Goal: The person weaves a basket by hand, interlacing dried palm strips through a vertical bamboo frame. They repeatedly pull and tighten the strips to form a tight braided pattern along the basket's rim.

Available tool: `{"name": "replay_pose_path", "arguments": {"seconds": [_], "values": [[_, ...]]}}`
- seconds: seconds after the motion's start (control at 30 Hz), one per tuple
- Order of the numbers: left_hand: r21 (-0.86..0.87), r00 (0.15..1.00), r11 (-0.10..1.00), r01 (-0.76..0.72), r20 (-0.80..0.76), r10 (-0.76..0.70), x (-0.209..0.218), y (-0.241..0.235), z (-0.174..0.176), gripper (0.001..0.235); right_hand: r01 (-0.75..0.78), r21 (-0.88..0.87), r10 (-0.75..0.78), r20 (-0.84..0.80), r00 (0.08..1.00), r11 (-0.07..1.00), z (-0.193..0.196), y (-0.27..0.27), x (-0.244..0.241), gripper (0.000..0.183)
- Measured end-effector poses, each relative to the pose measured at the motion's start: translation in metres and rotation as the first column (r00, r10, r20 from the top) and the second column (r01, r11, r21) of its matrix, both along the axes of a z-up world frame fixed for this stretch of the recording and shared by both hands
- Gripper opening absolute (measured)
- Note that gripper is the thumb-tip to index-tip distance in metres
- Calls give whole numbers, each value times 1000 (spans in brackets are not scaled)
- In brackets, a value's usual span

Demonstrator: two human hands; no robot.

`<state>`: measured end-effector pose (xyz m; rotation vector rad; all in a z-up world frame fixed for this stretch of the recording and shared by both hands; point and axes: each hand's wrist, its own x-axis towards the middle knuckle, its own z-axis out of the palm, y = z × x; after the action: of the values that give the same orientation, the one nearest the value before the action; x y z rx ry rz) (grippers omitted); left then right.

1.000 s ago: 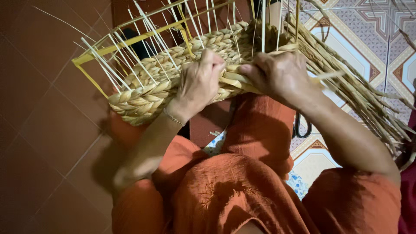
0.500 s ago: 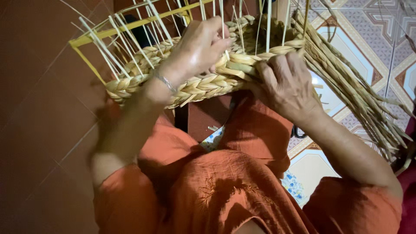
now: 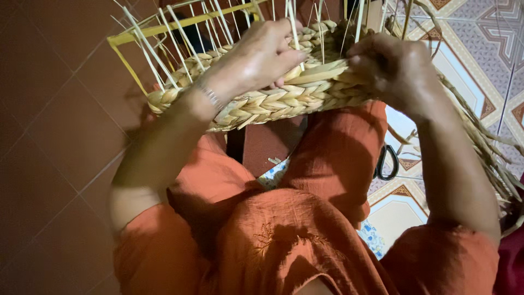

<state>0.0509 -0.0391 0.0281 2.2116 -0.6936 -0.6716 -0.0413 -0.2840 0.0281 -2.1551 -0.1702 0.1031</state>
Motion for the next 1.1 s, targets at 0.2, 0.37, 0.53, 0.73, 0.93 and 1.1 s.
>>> {"name": "replay_pose_path", "arguments": {"seconds": [0.2, 0.37, 0.53, 0.73, 0.93, 1.1], "values": [[-559, 942, 828, -52, 249, 227, -40, 54, 22, 17, 132, -455, -176, -57, 983, 881, -31, -3, 3, 19], [-565, 945, 812, 150, 324, 51, -61, 6, -44, 18, 159, -468, 2, 325, 946, 870, -28, -6, -8, 19], [-327, 901, 945, -26, 401, 163, -25, -33, -103, 11, 48, -224, -18, 132, 991, 973, -11, -19, -10, 25], [-362, 949, 932, -9, 290, 121, -29, -31, -77, 13, -28, -235, 71, 175, 982, 972, 7, -36, -18, 27], [-432, 898, 872, 229, 440, -18, -48, -15, -51, 40, 280, -593, 220, 631, 744, 755, 2, 6, -24, 18], [-238, 927, 966, 105, 375, -9, -51, -30, -63, 15, 31, -403, 231, 582, 780, 914, 4, -3, -2, 8]]}}
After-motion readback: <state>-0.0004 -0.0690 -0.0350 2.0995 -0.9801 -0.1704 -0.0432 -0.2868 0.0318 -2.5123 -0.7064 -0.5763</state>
